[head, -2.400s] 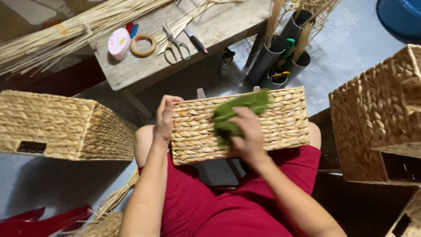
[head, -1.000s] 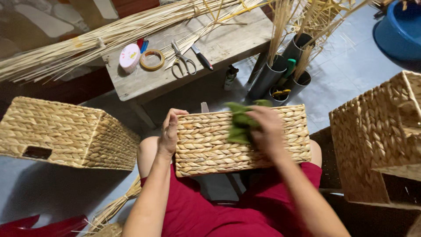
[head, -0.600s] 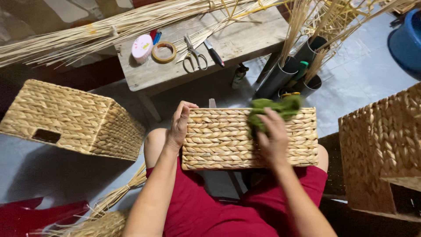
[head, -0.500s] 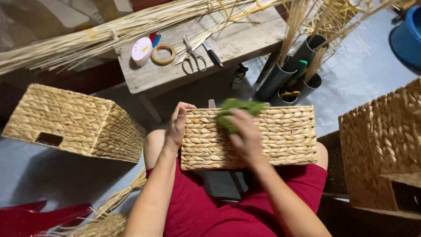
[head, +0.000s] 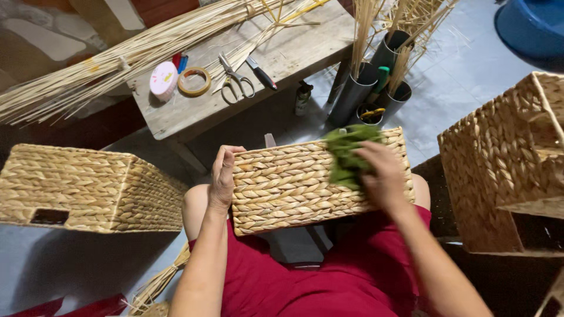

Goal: The person wipes the exterior and interior surfaces of a woven basket using a green cloth. They rotate the basket to clean all sides and the inside, then briefly use scissors to trim a loose strand before resuming wiping.

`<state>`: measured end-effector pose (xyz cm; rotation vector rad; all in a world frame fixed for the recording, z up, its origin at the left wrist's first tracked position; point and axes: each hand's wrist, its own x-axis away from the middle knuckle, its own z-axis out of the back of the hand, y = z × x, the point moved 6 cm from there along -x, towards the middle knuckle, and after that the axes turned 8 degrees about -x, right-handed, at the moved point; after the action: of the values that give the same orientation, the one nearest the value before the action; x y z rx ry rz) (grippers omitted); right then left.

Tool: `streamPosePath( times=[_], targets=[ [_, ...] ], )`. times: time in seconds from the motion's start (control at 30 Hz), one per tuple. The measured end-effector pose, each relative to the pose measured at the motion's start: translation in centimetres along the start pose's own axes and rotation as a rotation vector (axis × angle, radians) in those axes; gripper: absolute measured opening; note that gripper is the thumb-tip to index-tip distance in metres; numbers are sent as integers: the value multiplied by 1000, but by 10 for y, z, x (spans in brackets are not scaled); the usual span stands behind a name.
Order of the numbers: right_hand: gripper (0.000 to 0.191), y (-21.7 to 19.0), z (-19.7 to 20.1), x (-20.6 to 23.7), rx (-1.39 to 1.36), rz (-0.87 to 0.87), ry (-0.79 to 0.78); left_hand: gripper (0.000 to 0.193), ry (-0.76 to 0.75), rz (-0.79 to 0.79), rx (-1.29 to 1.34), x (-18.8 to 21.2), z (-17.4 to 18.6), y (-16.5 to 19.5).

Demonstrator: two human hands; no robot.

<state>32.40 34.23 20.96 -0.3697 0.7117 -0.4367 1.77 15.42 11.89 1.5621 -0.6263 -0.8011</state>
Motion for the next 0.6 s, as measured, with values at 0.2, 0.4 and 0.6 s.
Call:
streamPosePath(
  times=[0.2,0.4,0.6],
  targets=[
    [56,24,29,34,-8,-165,107,35,-19,57,120,-7,-6,-6],
    [54,-70,-69,23,-303,-2,-101,29,24,39,117,-6,3,-19],
    [51,-174,-134,14,-556,207,-244,23,0,26,118,-12,5,-23]
  ],
)
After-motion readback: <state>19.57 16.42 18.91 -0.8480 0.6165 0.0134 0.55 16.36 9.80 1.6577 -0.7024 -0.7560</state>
